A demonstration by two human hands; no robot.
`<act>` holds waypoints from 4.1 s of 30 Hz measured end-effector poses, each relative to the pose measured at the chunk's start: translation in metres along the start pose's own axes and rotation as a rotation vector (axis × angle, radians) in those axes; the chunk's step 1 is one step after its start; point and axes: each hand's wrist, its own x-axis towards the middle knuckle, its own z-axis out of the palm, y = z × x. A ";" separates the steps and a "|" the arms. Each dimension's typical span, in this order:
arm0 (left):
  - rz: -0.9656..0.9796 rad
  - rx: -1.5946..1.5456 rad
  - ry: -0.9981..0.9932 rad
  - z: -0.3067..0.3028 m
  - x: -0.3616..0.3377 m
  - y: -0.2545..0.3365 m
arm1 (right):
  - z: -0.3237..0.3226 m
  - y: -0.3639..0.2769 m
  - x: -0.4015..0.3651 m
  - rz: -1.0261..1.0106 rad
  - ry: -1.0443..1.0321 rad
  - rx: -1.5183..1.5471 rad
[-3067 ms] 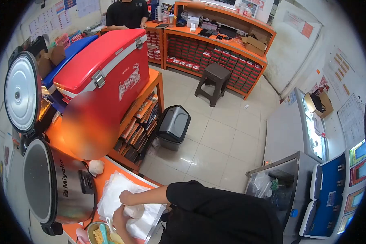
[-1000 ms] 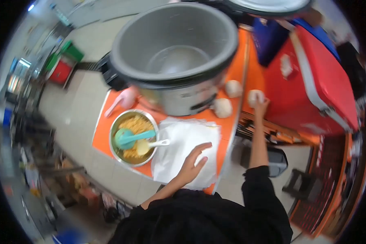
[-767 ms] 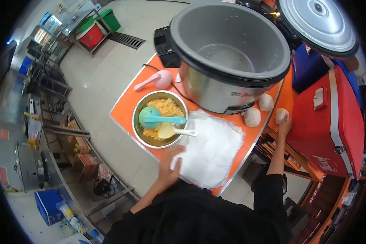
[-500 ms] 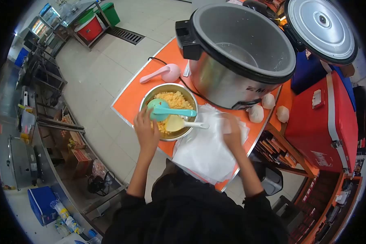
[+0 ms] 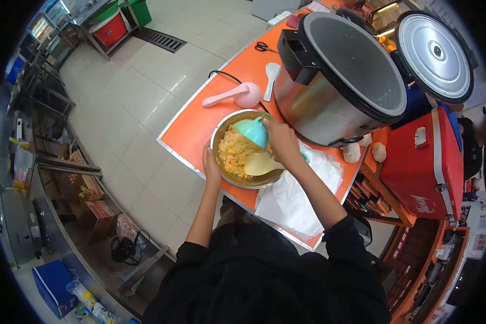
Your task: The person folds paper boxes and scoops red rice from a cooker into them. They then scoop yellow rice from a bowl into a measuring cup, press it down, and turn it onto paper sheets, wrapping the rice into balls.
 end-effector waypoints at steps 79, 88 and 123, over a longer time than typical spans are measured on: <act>-1.029 -0.313 -0.205 0.024 -0.067 0.091 | -0.057 0.084 -0.084 0.235 -0.507 0.269; -1.165 -0.272 -0.266 0.040 -0.069 0.100 | 0.002 -0.007 -0.111 0.452 -0.219 0.183; -0.907 -0.047 -0.223 0.045 -0.084 0.100 | 0.016 -0.026 -0.115 0.631 -0.217 0.429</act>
